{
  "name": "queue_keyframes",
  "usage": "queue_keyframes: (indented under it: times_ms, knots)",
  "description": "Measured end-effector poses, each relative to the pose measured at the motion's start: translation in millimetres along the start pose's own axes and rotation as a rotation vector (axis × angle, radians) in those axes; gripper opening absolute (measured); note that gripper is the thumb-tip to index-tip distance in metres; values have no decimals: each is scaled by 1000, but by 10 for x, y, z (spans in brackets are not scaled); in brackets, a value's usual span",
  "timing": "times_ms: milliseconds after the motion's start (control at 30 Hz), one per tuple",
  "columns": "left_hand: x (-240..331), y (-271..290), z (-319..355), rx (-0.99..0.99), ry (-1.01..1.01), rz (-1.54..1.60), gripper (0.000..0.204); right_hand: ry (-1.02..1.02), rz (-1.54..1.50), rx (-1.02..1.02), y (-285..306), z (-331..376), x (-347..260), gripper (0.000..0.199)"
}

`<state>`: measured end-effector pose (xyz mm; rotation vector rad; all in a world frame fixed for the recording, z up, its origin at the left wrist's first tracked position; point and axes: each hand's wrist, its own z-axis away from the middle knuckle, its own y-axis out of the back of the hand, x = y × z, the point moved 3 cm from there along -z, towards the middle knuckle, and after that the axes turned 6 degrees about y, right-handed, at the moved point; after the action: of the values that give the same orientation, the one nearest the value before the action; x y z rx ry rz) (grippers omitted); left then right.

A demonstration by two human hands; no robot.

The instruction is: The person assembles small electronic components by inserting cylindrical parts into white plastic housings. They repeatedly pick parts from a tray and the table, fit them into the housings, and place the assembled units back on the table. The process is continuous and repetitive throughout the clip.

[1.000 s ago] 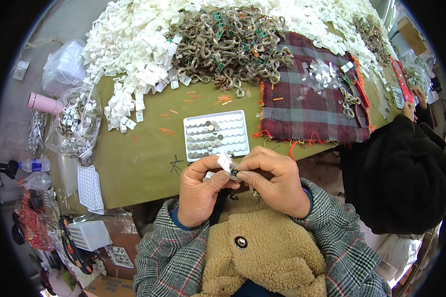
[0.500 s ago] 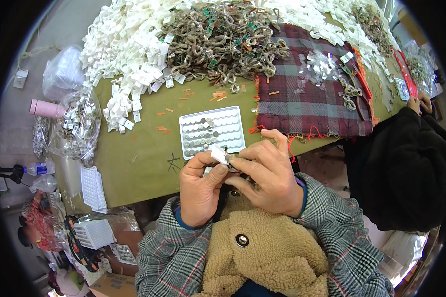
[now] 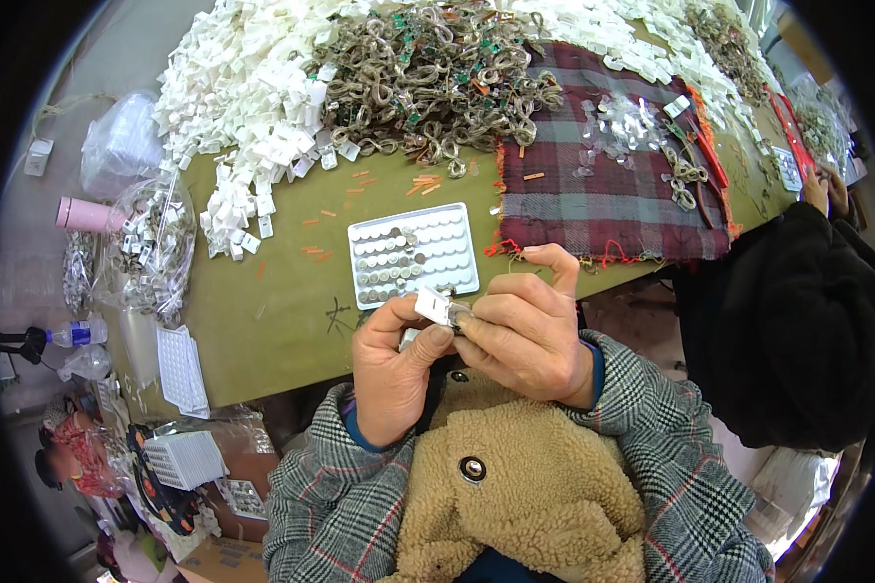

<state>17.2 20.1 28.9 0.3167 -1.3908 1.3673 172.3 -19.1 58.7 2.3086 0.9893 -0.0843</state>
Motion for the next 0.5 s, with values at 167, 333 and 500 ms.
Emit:
queue_keyframes:
  times_ms: [167, 333, 500]
  knots:
    - [157, 35, 63, 27, -142, -303, 20, -94, -38, -111, 21, -82, -35, 42]
    - [254, 41, 51, -84, -459, -582, 23, -547, -508, -272, -50, -78, -113, 71]
    - [204, 139, 60, -94, -240, -100, 20, -766, -717, -217, -70, -16, -137, 35]
